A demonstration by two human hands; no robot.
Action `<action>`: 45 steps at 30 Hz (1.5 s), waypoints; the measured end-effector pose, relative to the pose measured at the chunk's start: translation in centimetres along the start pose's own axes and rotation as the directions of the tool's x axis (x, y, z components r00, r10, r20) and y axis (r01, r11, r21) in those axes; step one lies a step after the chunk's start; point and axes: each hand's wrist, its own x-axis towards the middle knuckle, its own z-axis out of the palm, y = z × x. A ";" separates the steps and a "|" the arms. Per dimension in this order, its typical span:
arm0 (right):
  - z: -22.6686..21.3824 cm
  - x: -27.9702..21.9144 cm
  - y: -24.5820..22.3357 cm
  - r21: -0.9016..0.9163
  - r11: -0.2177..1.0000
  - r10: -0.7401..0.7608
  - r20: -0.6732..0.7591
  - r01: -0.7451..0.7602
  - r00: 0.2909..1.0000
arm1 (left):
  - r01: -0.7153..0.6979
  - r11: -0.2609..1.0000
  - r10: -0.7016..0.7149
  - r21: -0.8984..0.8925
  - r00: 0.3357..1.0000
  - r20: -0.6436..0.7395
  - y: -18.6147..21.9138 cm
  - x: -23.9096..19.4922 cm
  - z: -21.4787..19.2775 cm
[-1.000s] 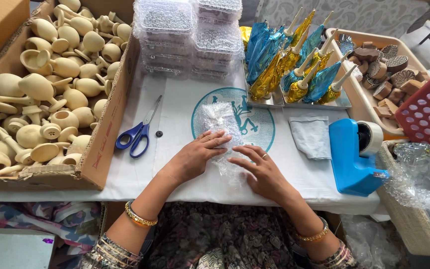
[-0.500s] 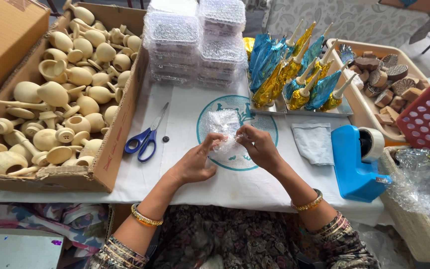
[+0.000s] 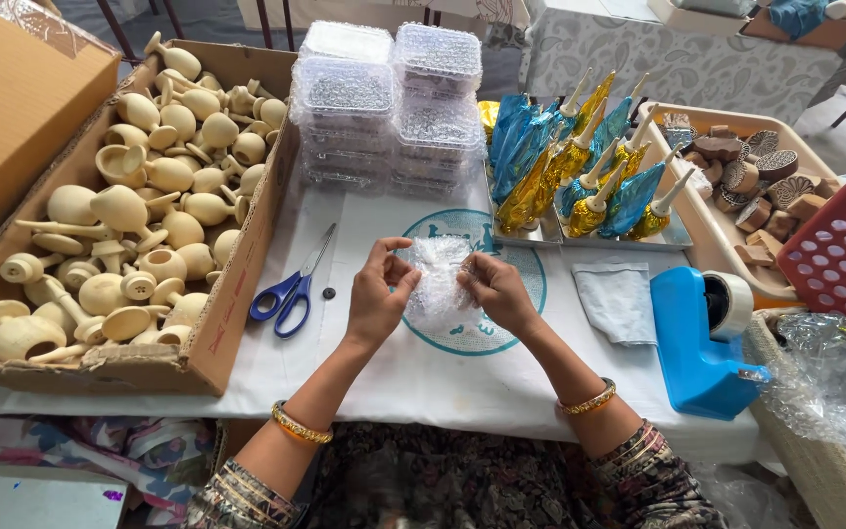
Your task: The person wraps a small plastic container with bubble wrap and secures it with tape. They then wipe two wooden stamps with a white cloth and place them into a clear plastic container.
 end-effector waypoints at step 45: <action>0.5 -1.0 -0.2 -0.014 0.993 -0.120 -0.132 0.119 0.984 | 0.137 0.963 -0.167 0.231 0.979 0.114 1.7 1.1 2.3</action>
